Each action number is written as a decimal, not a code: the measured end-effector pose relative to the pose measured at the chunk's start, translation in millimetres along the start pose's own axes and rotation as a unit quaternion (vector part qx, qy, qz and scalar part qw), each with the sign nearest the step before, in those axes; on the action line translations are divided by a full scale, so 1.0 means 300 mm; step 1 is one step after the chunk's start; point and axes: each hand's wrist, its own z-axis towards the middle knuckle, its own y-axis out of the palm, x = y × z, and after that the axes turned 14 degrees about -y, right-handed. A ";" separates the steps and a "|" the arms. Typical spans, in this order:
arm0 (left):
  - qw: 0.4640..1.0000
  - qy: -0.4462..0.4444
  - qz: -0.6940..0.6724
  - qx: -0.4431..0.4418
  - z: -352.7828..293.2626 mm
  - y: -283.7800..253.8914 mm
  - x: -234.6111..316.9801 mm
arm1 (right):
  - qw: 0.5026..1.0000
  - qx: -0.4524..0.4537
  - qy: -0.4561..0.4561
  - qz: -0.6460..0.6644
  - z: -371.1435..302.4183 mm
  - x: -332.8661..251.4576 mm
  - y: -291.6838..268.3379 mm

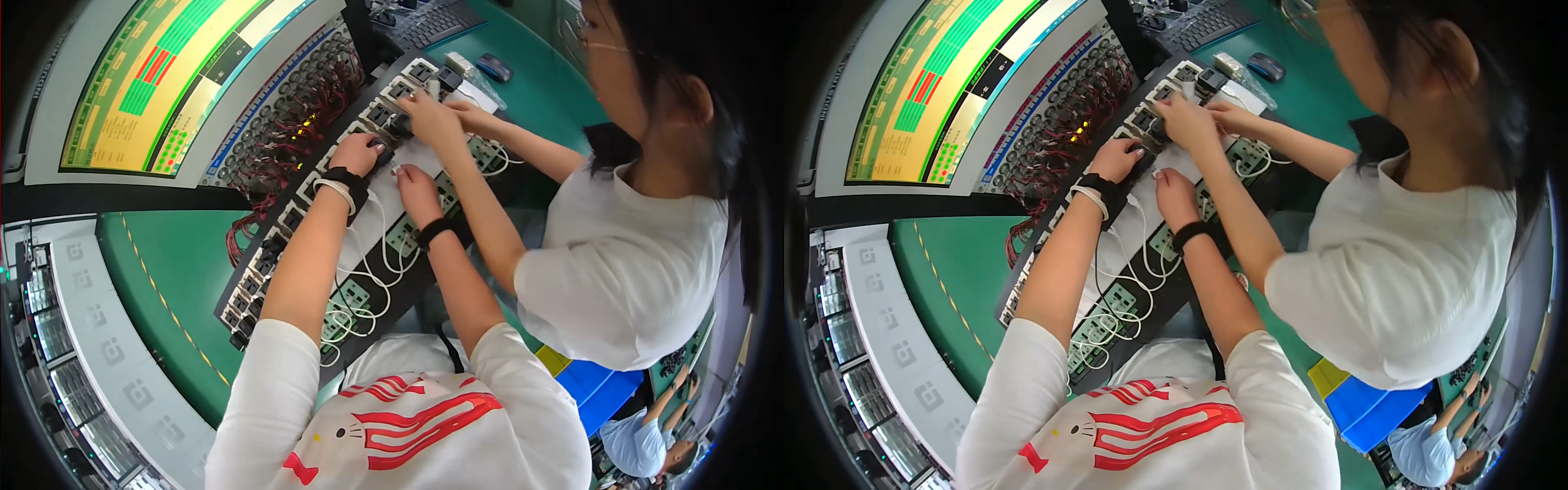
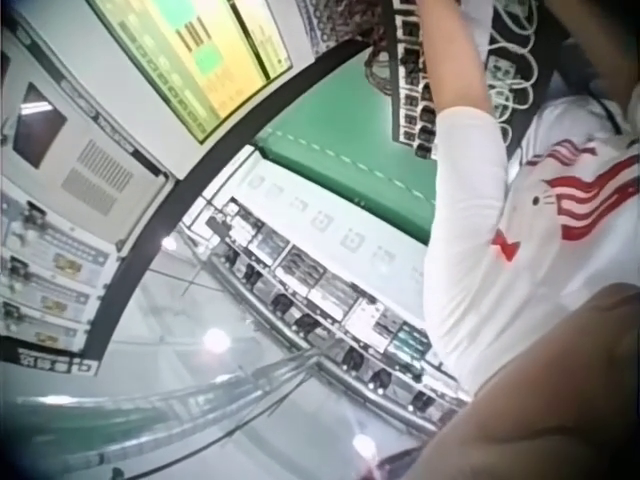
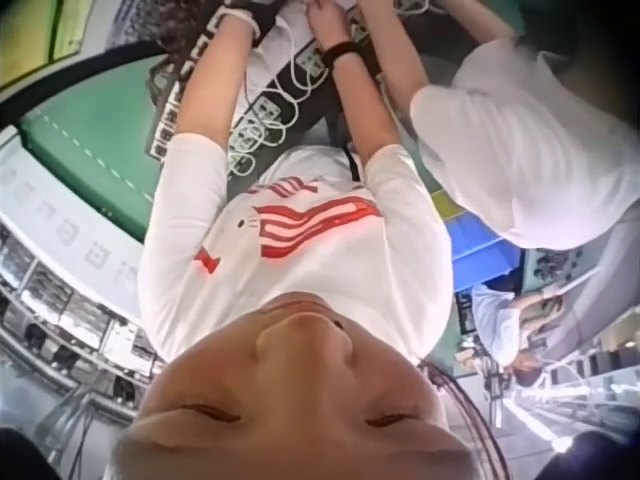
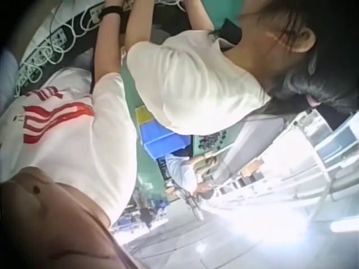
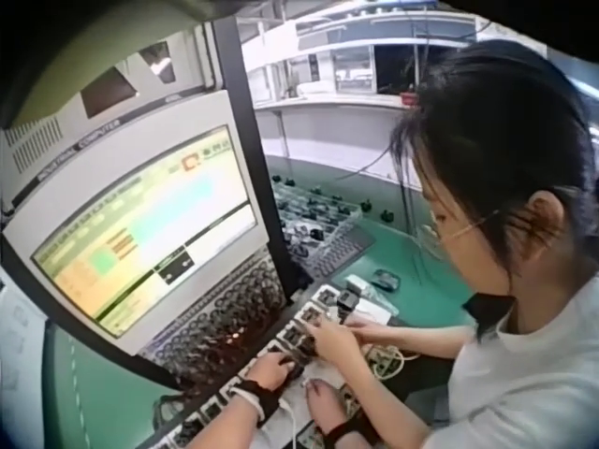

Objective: The person picks up power adapters from a conveyor belt, plugs them into a testing rack, and connects charging cables to them. After testing, they disconnect the cables and remove the adapters from the rack, placing them back on the belt.

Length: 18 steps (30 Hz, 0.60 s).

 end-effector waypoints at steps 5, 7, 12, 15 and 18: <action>0.999 0.008 -0.030 -0.005 0.004 -0.010 -0.011 | 0.995 -0.049 0.076 0.047 0.044 0.002 0.002; 0.999 0.003 -0.046 0.002 0.006 -0.010 -0.026 | 0.996 -0.047 0.046 0.067 0.048 -0.011 -0.009; 0.998 0.004 -0.056 -0.034 0.021 -0.018 -0.018 | 0.996 -0.059 0.029 0.064 0.053 0.033 -0.019; 0.998 -0.006 -0.050 -0.043 0.024 -0.026 -0.021 | 0.935 -0.055 0.233 0.260 0.056 0.072 -0.008; 0.998 -0.018 -0.054 -0.042 0.020 -0.030 -0.036 | 0.923 -0.027 0.169 0.345 0.018 0.062 0.024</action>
